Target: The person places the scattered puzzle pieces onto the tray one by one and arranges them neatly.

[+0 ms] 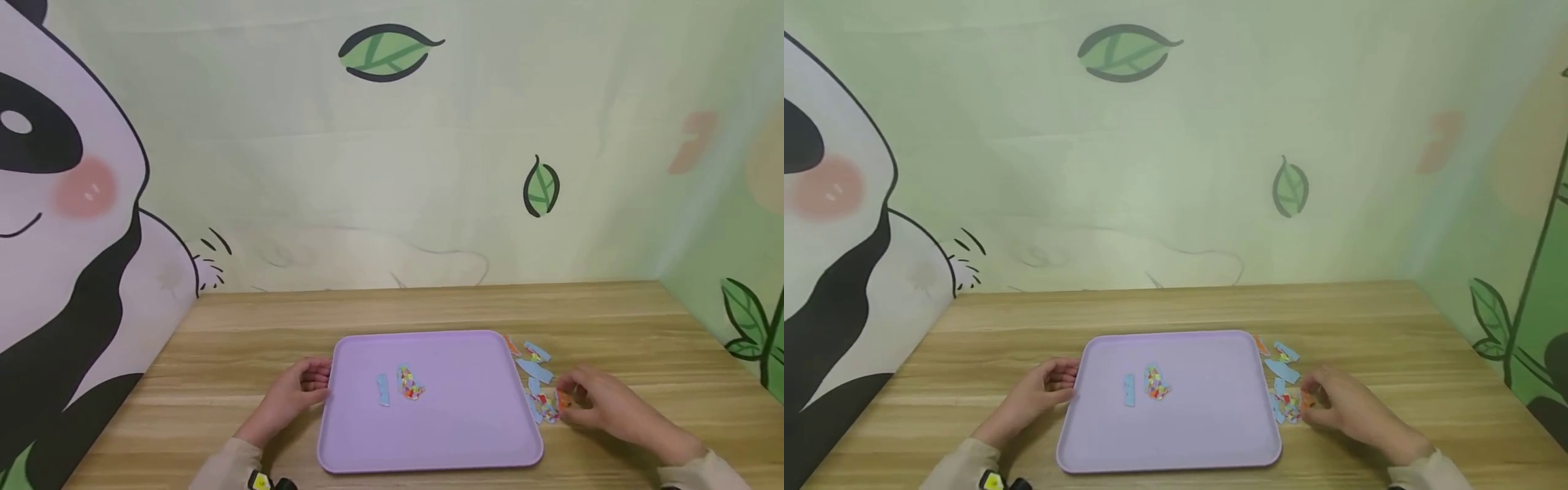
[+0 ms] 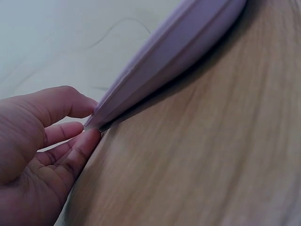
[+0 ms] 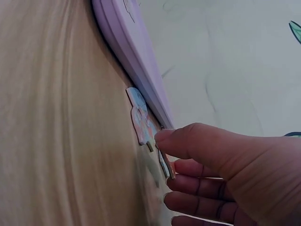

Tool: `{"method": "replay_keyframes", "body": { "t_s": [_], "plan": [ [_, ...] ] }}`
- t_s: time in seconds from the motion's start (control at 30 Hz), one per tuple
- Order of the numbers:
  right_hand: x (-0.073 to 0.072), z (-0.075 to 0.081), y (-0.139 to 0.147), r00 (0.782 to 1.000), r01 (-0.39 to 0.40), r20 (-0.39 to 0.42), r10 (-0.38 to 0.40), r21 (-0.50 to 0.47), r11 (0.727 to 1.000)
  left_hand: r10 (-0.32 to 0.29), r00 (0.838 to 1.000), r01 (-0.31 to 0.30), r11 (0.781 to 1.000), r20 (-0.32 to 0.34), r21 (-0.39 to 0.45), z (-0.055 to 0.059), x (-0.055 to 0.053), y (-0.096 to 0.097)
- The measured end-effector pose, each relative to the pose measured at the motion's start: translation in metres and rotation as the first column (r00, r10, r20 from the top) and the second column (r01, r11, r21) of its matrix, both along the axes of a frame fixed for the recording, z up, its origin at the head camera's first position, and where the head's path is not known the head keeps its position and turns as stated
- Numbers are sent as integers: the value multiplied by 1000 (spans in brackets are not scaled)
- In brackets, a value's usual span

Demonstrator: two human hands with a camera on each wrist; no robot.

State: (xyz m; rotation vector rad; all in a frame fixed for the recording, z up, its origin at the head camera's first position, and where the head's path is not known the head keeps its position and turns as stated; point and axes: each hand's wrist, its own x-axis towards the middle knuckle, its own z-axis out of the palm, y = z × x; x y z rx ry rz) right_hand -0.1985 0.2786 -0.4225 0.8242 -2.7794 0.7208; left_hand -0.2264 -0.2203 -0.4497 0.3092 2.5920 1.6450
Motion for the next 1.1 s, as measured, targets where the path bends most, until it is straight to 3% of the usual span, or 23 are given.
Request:
{"method": "replay_keyframes", "body": {
  "t_s": [0.27, 0.6, 1.1],
  "plan": [
    [2, 7, -1, 999, 0, 45, 1, -27, 1000, -8, 1000, 8, 1000, -18, -6, 2, 1, 2],
    [0, 11, -11, 1000, -7, 5, 7, 4, 1000, -4, 999, 5, 1000, -39, 6, 2, 2, 1],
    [-10, 20, -40, 995, -82, -64, 78, -53, 995, 8, 999, -8, 1000, -37, 8, -2, 0, 1]
  ]
}}
